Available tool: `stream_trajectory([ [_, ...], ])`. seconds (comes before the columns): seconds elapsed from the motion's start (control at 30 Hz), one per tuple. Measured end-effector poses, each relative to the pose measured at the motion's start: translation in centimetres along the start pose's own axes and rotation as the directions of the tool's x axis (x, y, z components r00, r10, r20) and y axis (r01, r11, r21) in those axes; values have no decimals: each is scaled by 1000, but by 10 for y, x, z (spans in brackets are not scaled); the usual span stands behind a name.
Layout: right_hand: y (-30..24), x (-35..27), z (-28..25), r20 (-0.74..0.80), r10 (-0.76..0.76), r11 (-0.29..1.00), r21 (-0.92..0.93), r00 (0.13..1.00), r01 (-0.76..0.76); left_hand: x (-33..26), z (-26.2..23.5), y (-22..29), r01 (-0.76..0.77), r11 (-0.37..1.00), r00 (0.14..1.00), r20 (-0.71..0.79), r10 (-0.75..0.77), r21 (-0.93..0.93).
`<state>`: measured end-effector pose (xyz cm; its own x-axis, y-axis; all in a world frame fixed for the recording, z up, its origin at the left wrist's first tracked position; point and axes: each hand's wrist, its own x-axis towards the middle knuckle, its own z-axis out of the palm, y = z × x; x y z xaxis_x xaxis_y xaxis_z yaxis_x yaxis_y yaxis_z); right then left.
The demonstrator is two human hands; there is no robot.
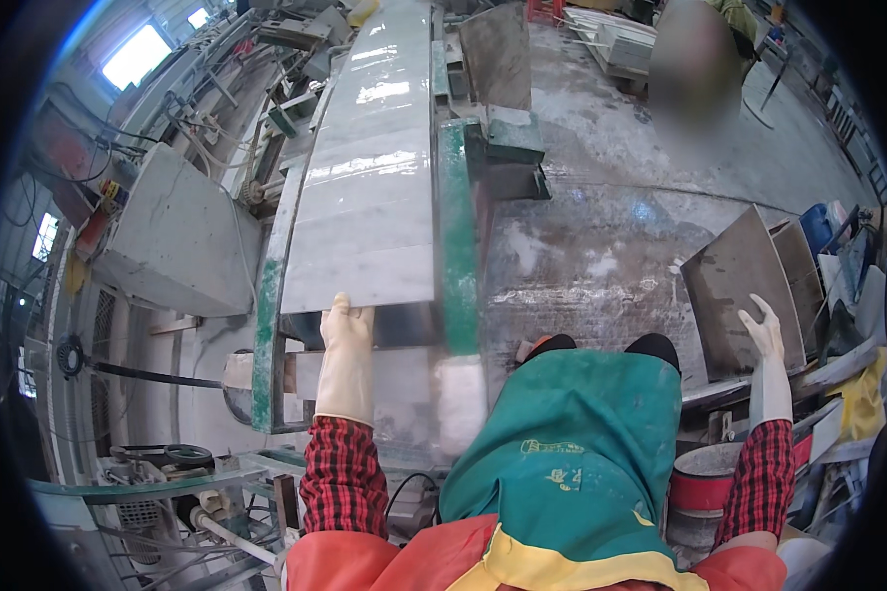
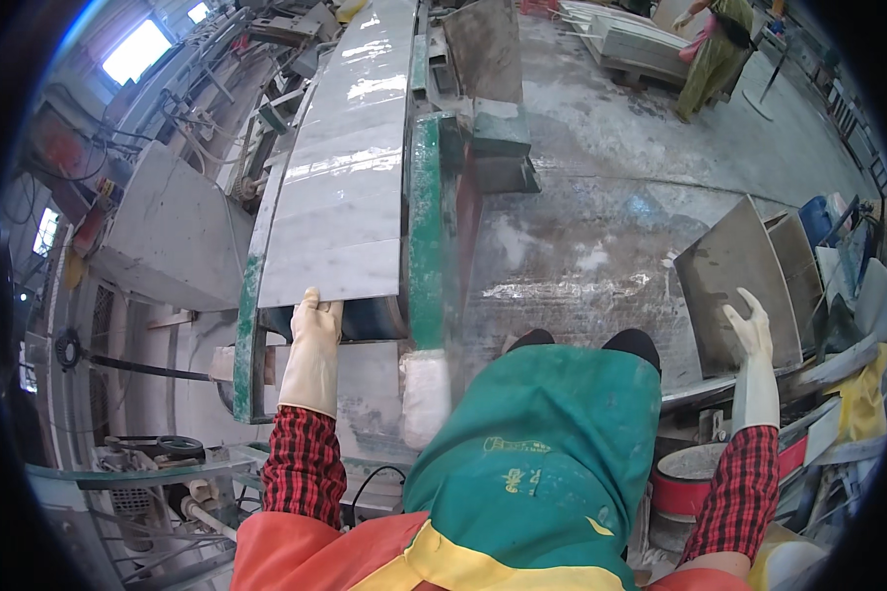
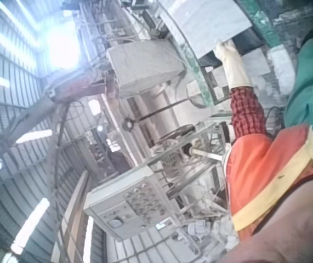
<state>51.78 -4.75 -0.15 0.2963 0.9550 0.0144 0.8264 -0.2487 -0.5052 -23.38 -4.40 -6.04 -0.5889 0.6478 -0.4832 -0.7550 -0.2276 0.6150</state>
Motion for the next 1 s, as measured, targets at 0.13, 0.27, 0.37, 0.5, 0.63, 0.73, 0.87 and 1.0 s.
stream_trajectory([
  [0.13,35,-20,-11,-50,74,997,24,996,-73,7,-1,-1,-12,1000,998,-60,12,9],
  [0.27,58,-34,-11,-46,111,992,60,993,-108,21,-7,-2,15,1000,994,-105,-14,7],
  [0.37,70,-40,-3,-39,149,985,94,988,-145,29,-15,1,51,999,996,-74,-53,-16],
  [0.5,85,-52,5,-27,171,977,130,985,-166,12,-2,1,56,985,998,-49,-49,164],
  [0.63,99,-65,3,-35,197,974,125,980,-191,9,-19,24,85,847,996,-76,-52,524],
  [0.73,131,-73,-2,-78,181,972,167,980,-166,-6,-20,29,77,872,996,-7,-84,483],
  [0.87,181,-89,-13,-222,197,947,294,955,-127,-34,-18,39,-110,614,990,139,0,781],
  [1.0,204,-110,-39,-447,210,975,155,869,-156,-68,9,33,-411,-426,809,538,237,806],
])
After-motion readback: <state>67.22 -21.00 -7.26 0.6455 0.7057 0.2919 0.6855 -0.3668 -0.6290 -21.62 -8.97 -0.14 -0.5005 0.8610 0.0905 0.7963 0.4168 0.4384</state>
